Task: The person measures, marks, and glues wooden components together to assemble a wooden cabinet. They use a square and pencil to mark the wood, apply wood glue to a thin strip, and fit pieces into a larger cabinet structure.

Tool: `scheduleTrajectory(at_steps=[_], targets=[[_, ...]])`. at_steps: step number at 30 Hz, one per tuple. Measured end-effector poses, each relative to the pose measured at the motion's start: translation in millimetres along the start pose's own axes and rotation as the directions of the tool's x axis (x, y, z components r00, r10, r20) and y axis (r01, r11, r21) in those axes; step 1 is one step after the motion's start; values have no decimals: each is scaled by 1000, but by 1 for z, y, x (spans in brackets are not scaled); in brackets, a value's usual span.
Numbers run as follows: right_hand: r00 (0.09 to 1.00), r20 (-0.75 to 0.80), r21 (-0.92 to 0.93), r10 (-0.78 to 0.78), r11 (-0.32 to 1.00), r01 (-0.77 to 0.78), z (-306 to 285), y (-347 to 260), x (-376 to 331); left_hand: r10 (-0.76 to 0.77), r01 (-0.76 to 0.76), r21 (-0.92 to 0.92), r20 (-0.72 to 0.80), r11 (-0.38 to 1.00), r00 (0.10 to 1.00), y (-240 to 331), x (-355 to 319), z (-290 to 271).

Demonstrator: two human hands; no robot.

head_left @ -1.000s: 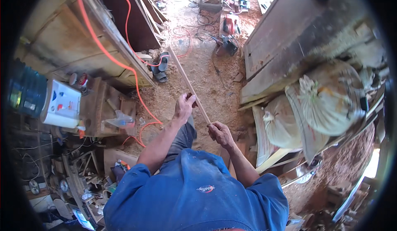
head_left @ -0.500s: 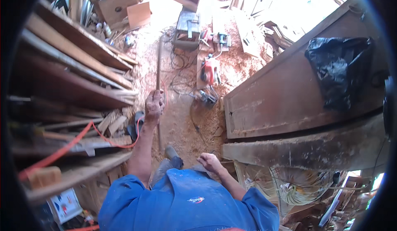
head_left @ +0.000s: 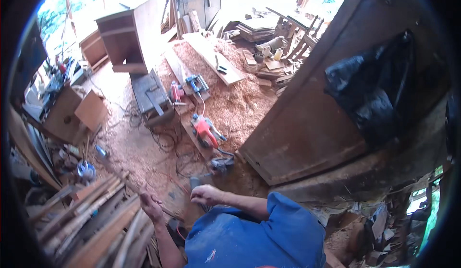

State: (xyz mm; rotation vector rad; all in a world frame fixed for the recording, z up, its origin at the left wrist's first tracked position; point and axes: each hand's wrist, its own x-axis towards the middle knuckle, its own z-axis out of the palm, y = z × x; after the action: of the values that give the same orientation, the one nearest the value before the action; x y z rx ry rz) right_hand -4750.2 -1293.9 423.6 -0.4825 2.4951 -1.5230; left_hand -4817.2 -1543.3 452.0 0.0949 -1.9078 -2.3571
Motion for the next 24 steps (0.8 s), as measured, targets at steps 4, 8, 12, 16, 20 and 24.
scheduleTrajectory(at_steps=[4, 8, 12, 16, 20, 24], targets=[[996, 51, -3, -70, 998, 70, 1, -41, 107, -4, 2, -29, -87, 1000, 996, 62, 93, 30], [978, 200, -5, -67, 998, 70, -38, -70, 220, -30, 25, -42, -125, 999, 992, 102, 180, 46], [985, 166, -43, -57, 997, 65, -72, -70, 298, -31, 26, -31, -166, 999, 986, 138, 254, 56], [993, 107, -98, -40, 994, 50, -83, -61, 364, -106, 102, -44, -114, 994, 988, 128, 335, 27], [999, -49, -138, -23, 990, 16, -87, -37, 436, -132, 139, 18, -222, 990, 966, 97, 435, 6], [977, -213, 8, 2, 1000, 0, -72, -15, 541, -55, 55, 333, -11, 941, 998, 77, 564, -43]])
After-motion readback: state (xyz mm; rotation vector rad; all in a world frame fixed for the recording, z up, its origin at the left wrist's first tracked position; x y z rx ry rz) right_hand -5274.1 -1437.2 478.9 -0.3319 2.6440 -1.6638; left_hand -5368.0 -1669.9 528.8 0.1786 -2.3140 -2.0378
